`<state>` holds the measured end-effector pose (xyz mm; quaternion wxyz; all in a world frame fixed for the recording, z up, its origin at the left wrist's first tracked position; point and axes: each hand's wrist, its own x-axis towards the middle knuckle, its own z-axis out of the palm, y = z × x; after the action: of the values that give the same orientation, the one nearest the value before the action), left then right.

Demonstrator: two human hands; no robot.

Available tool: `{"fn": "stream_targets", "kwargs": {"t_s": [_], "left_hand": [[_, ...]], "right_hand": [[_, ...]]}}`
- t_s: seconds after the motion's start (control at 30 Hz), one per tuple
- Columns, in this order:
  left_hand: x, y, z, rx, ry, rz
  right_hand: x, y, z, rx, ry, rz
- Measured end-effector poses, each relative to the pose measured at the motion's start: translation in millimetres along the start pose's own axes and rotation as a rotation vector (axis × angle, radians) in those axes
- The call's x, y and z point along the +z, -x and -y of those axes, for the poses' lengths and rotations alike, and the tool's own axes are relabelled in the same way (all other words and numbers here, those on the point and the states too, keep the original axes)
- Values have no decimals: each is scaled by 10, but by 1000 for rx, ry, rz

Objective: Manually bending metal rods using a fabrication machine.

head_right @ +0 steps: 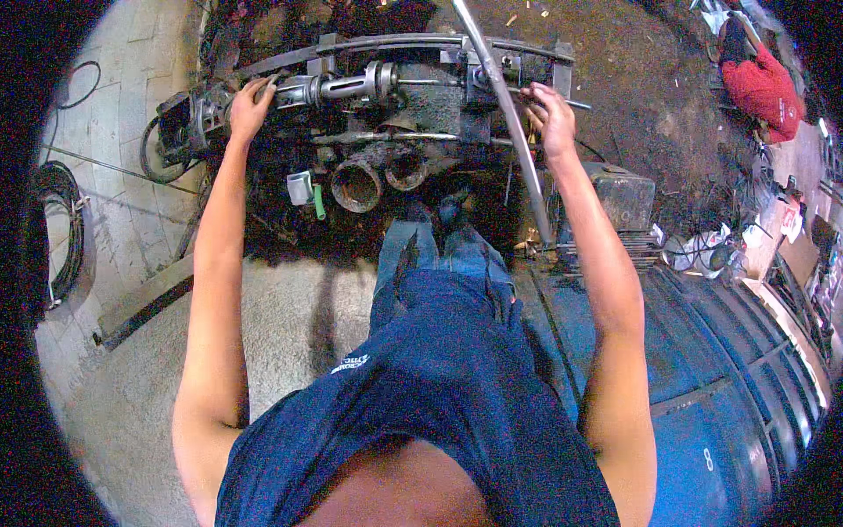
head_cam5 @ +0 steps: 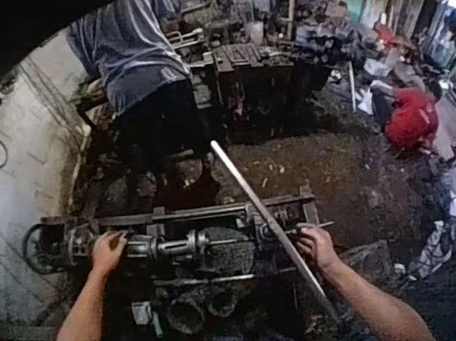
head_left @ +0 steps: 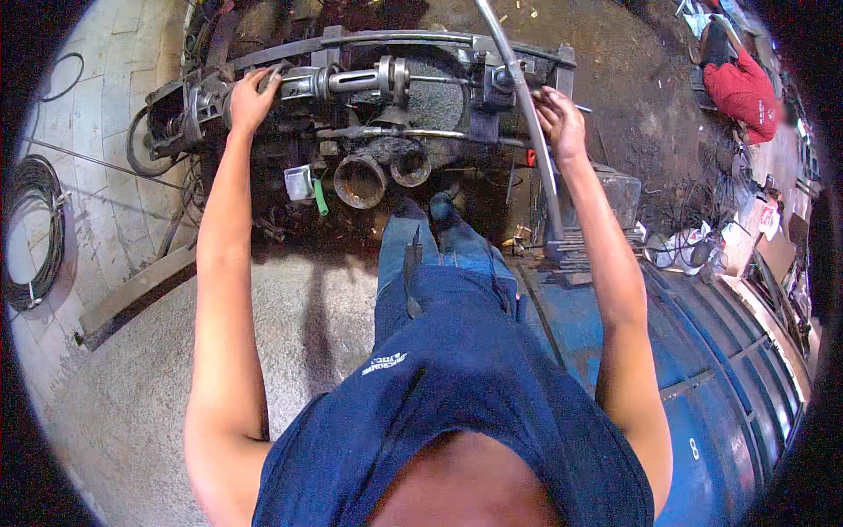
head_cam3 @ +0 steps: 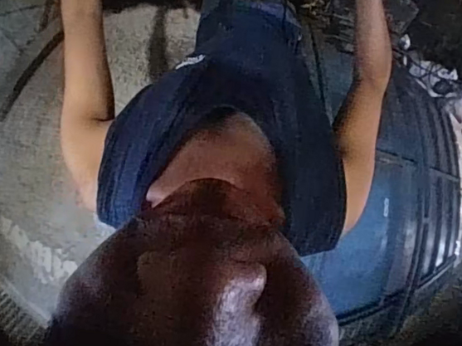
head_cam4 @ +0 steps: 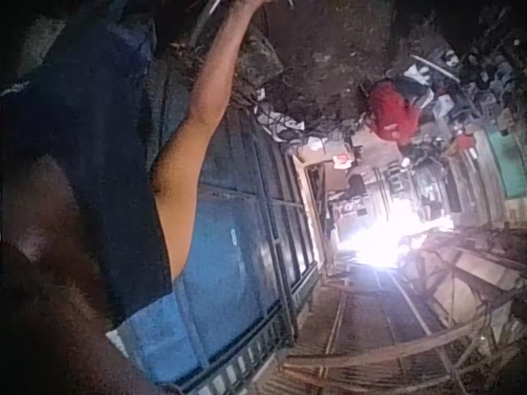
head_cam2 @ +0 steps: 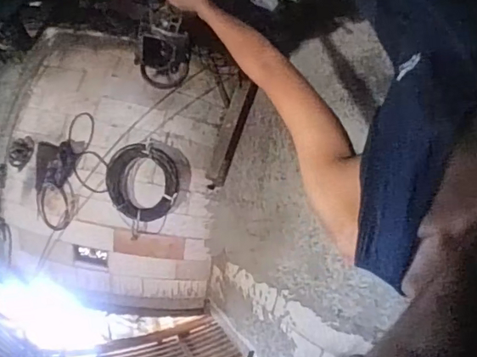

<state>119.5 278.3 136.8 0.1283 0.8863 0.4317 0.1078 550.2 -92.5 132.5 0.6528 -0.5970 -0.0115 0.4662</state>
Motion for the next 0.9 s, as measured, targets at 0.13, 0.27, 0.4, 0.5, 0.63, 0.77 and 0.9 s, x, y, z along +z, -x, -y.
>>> {"fn": "stream_targets", "kwargs": {"t_s": [0.13,0.27,0.4,0.5,0.63,0.77,0.9], "left_hand": [[29,16,85,-55,-31,-35],[67,18,67,3,-36,-53],[38,71,29,-34,69,-160],[-2,114,-109,-408,156,-363],[-187,125,-151,-534,422,-651],[-380,153,-730,-149,371,-524],[-7,243,-824,117,104,-139]], "right_hand": [[173,-66,12,-1,40,58],[184,-210,-99,-23,79,8],[162,-278,-182,9,50,25],[113,-270,-196,18,15,24],[90,-177,-134,8,-51,34],[32,-142,-76,19,-41,1],[132,-234,-146,21,-82,-2]]}}
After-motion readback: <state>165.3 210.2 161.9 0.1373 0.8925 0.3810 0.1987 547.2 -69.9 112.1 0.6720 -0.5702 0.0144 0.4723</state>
